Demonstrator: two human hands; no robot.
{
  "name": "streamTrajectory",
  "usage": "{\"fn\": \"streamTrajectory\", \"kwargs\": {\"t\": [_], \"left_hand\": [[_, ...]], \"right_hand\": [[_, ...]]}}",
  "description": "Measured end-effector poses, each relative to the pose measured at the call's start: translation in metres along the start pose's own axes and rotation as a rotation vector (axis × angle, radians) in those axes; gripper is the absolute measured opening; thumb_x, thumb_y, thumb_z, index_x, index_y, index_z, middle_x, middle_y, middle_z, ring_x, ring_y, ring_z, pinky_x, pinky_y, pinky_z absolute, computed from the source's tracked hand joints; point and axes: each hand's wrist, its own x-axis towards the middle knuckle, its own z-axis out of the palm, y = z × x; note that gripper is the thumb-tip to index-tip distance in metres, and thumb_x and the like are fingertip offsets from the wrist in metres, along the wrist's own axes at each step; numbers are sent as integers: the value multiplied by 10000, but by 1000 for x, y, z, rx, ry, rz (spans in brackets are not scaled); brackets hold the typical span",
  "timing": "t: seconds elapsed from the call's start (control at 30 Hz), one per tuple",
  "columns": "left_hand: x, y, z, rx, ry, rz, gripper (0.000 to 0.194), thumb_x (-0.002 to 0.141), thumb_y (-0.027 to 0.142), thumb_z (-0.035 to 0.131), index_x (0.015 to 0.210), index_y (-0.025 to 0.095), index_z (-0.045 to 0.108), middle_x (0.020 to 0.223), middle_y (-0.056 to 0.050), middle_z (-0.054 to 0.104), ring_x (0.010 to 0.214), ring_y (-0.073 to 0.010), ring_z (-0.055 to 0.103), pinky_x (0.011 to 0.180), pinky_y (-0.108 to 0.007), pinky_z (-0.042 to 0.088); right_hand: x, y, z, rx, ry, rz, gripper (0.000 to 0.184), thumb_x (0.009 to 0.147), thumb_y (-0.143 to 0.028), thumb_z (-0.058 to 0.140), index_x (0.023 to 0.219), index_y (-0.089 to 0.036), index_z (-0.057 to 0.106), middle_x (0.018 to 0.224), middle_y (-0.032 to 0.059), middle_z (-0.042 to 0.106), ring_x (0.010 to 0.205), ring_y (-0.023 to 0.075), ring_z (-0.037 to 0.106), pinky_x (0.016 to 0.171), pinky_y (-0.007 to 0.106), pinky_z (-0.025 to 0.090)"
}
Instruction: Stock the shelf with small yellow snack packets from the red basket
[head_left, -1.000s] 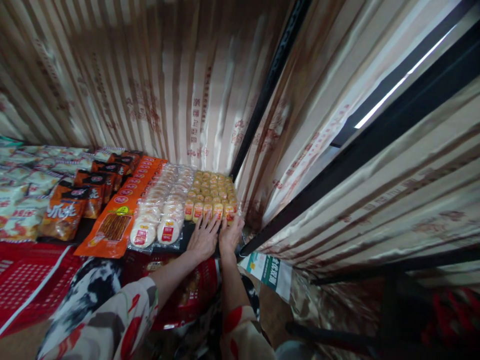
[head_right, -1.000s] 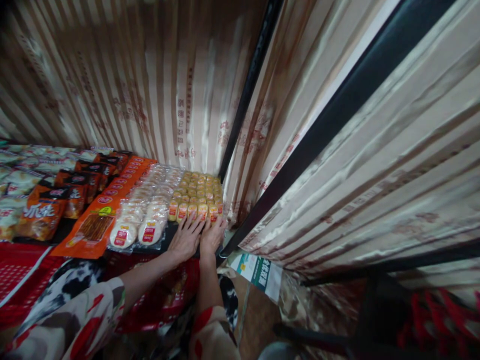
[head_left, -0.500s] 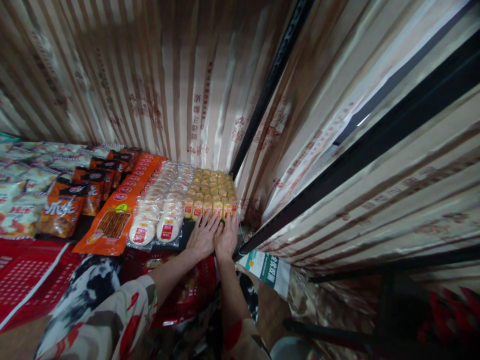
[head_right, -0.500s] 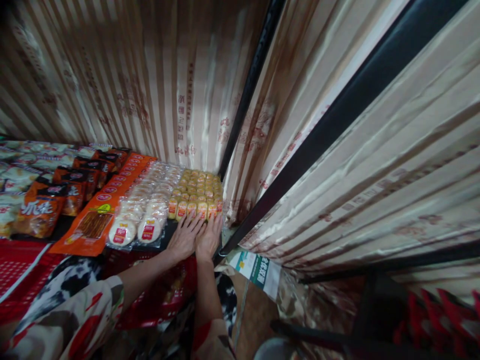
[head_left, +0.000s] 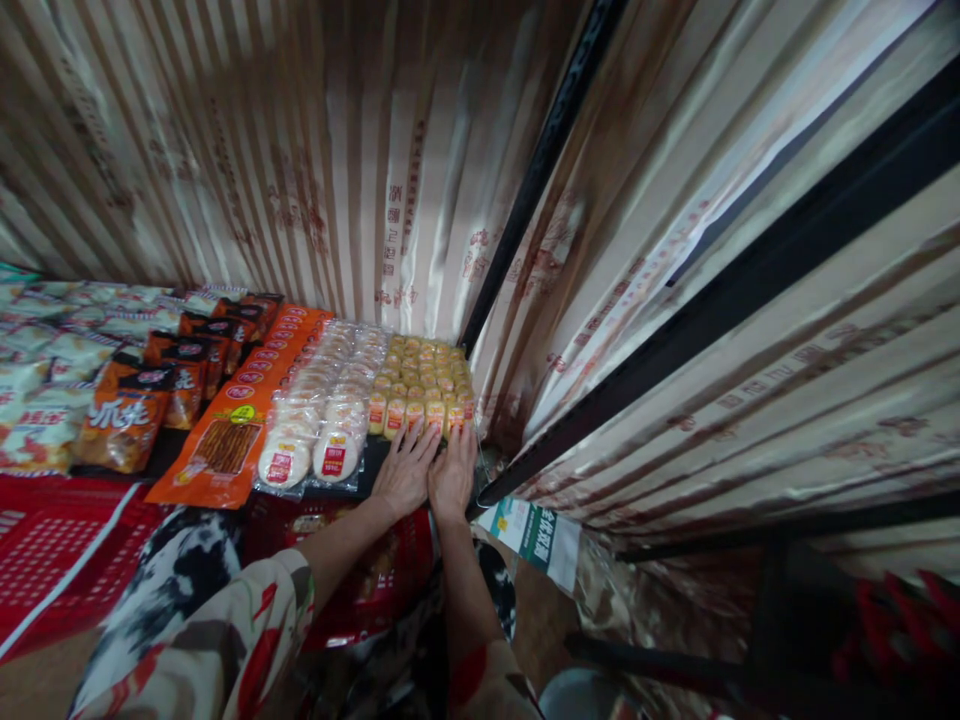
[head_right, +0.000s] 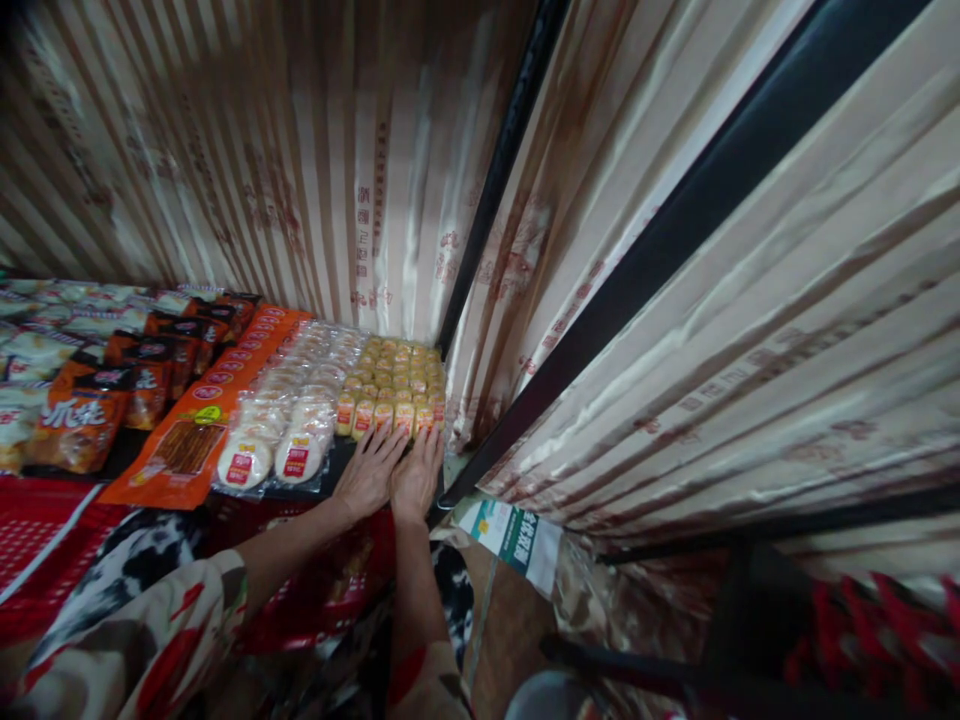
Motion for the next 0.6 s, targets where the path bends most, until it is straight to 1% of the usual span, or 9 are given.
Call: {"fn": "streamTrajectory", "kwargs": {"t": [0.13,0.2,0.3,0.43,0.6], "left_hand": [[0,1,0,1,0,-5,491,910,308,372,1370,137,395,1456,-72,358,1387,-257,186,1127,-461,163],[-1,1,-1,3,7,-5,484,911,303,374,1365,138,401,1455,-74,359,1388,-252,186,1126,-456,169],[-3,1,0,2,34,16,481,912,285,371,1367,131,391,1454,-83,358,1392,-232,179,1126,-446,185],[-5,1,2,-10,81,58,471,909,240,356,1354,91,401,1451,-99,360,1394,-209,176,1137,-428,182],[-17,3,-1,-47,95,73,458,871,174,371,1312,78,453,1413,-130,413,1385,-213,210,1125,-438,219]], "right_hand": [[0,0,1,3,-29,6,550,848,-122,286,1391,-65,349,1463,150,322,1374,226,205,1089,442,286],[0,0,0,6,-11,4,559,835,-114,300,1390,-82,357,1458,145,333,1375,235,203,1082,468,291],[-1,0,-1,6,30,-19,564,825,-106,305,1386,-75,361,1448,160,346,1381,244,182,1069,501,300],[-2,0,-4,6,43,-42,570,812,-89,301,1377,-63,375,1446,166,348,1377,238,198,1070,488,304],[-4,3,-1,-12,4,-33,566,808,-102,336,1371,-85,393,1452,167,338,1365,240,252,1069,469,310]]}}
